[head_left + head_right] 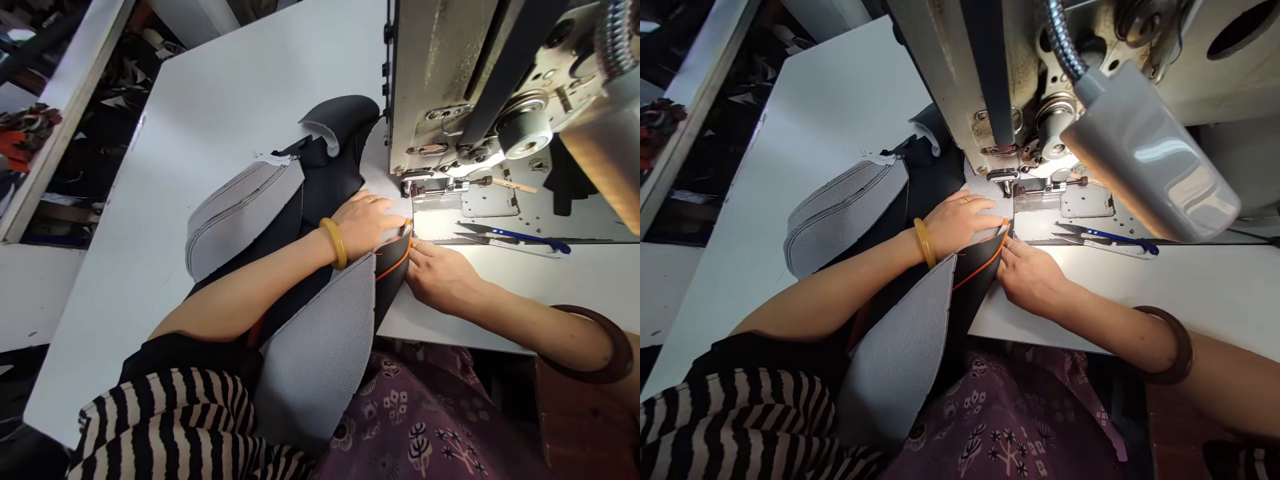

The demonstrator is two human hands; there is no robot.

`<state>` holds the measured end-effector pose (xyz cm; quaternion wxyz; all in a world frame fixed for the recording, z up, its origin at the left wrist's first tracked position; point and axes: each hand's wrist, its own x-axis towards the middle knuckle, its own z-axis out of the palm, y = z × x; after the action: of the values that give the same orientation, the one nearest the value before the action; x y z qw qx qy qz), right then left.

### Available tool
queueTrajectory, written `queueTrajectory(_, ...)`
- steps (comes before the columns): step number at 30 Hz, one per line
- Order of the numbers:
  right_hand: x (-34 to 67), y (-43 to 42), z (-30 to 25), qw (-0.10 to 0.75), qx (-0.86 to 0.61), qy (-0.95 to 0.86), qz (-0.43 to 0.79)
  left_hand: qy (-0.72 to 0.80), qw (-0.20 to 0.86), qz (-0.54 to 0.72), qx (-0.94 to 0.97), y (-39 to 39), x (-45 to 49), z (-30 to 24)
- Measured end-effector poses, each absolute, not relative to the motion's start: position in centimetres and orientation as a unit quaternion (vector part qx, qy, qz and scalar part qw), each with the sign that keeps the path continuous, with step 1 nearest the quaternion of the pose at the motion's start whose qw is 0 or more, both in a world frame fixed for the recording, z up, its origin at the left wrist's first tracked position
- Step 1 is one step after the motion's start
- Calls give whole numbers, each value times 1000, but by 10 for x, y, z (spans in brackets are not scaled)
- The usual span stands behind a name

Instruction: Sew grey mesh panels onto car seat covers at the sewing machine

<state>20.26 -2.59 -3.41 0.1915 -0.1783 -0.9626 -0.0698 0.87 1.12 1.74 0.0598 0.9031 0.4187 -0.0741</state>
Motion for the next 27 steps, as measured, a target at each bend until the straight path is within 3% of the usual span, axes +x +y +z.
queueTrajectory(7, 198, -7, -41, 170, -184, -963, -96, 466, 92, -34, 879, 30, 9, 8)
queueTrajectory(11, 197, -2, -45, 172, -179, -962, -112, 493, 182, 68, 848, 11, -4, 26)
queueTrajectory(15, 191, -5, -49, 157, -223, -961, -39, 552, 315, 190, 748, -64, -34, 61)
queueTrajectory(18, 181, -14, -41, 117, -247, -962, -15, 602, 465, 119, 639, -125, -52, 76)
queueTrajectory(20, 174, -22, -29, 83, -273, -958, -7, 627, 490, 76, 600, -144, -60, 85)
queueTrajectory(23, 160, -32, -6, 31, -317, -948, 11, 656, 375, 52, 653, -133, -64, 114)
queueTrajectory(27, 136, -37, 13, -7, -428, -902, 61, 667, 55, -55, 741, -79, -52, 177)
